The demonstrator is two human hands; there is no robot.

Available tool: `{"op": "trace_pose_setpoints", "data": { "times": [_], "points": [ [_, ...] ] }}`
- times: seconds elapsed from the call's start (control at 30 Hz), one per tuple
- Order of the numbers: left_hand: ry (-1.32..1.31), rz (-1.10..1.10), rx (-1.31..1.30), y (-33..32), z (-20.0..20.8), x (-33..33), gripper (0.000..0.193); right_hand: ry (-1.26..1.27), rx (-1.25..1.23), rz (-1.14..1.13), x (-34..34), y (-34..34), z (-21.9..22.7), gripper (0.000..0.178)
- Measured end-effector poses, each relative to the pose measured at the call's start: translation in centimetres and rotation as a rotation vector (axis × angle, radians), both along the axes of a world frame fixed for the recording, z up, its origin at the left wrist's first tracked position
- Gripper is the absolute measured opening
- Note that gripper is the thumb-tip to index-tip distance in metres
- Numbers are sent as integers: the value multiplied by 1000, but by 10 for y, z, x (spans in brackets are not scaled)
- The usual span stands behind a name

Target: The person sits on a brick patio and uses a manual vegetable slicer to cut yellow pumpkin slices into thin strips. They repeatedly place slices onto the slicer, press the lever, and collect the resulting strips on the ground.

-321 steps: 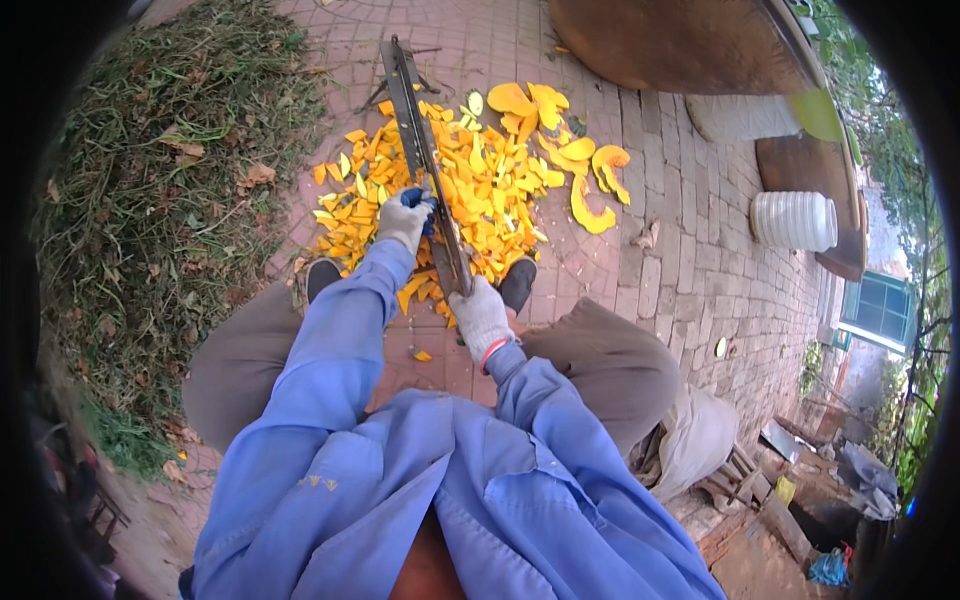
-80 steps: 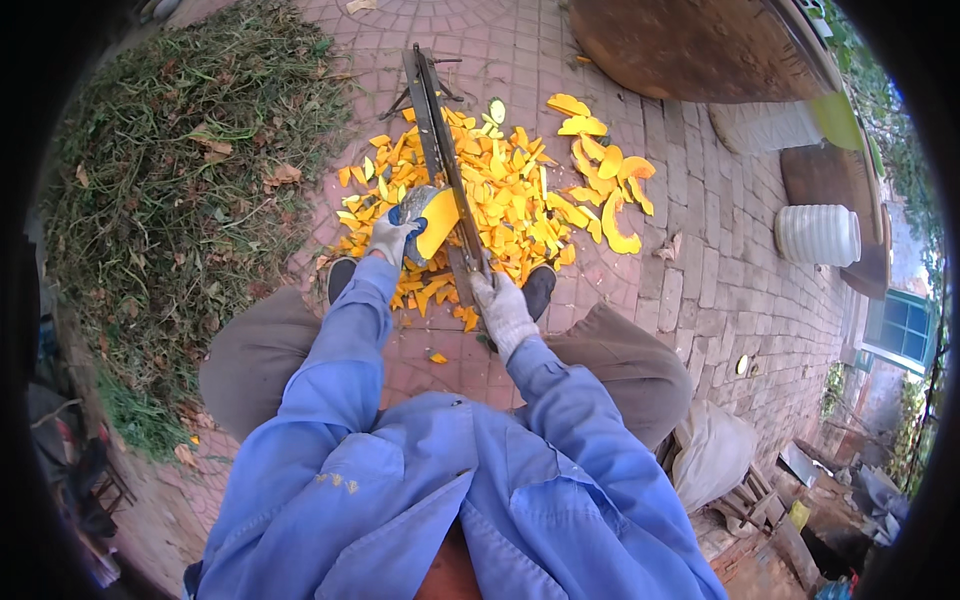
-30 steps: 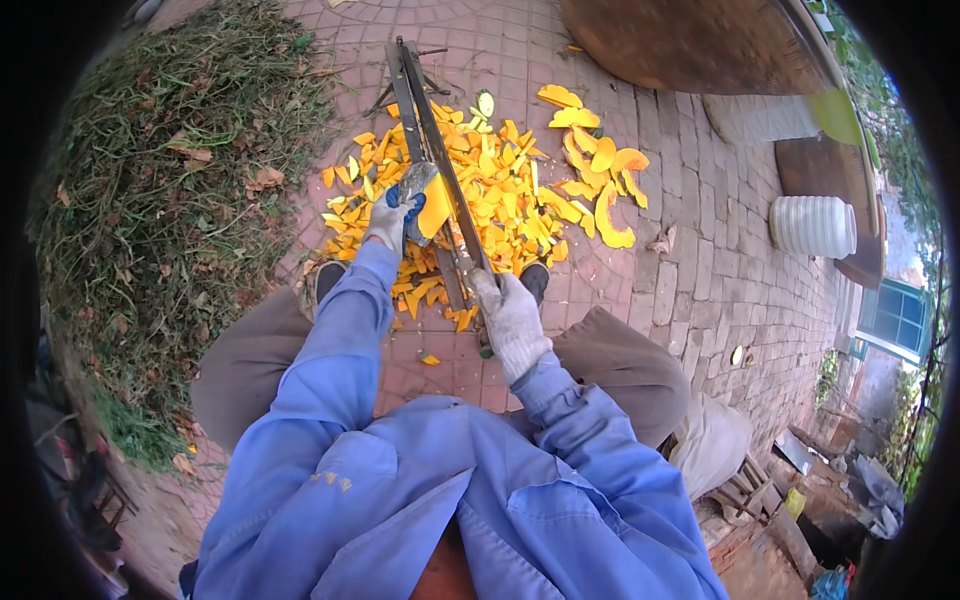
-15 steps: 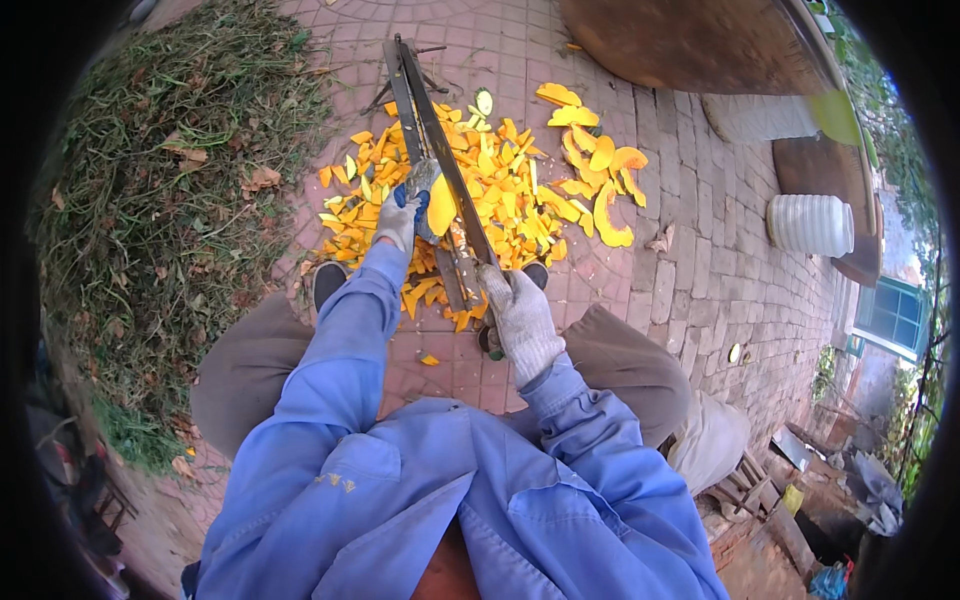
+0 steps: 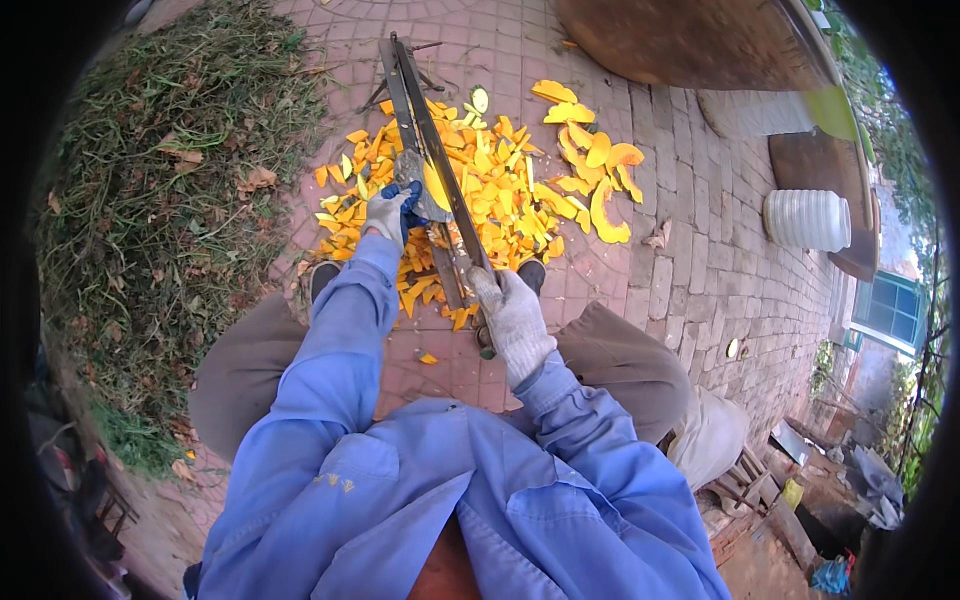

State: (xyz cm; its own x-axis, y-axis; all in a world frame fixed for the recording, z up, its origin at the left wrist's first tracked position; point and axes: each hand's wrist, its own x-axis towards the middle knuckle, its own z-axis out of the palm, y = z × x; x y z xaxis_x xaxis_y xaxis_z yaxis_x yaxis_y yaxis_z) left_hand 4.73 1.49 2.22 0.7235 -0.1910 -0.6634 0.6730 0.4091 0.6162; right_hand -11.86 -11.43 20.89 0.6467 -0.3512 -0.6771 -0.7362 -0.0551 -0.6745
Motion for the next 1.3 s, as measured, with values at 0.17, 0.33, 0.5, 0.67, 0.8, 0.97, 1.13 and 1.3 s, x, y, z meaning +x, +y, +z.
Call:
{"op": "trace_pose_setpoints", "data": {
  "times": [0.17,0.33,0.5,0.67,0.8,0.97,1.13,1.3],
  "points": [
    [-24,131,-11,-10,2,-9,36,-180,-310,151,-20,-4,-60,40],
    [-28,-42,3,7,-17,-6,38,-106,-293,155,-25,10,-91,38],
    [-27,121,-41,-4,-24,-9,48,34,-92,34,-3,1,-7,35],
    [-24,87,127,-16,-17,-15,46,-35,-198,109,-21,7,-58,35],
    [3,59,70,-8,-21,-13,42,-122,-280,183,-21,4,-66,34],
    [19,45,99,-20,7,-14,24,-162,-322,172,-32,2,-103,35],
    [-79,-160,82,7,-9,-10,16,-116,-184,58,-16,11,-45,37],
    [-98,-416,-89,24,1,-17,17,-35,-73,112,0,-16,-5,31]
  ]
}}
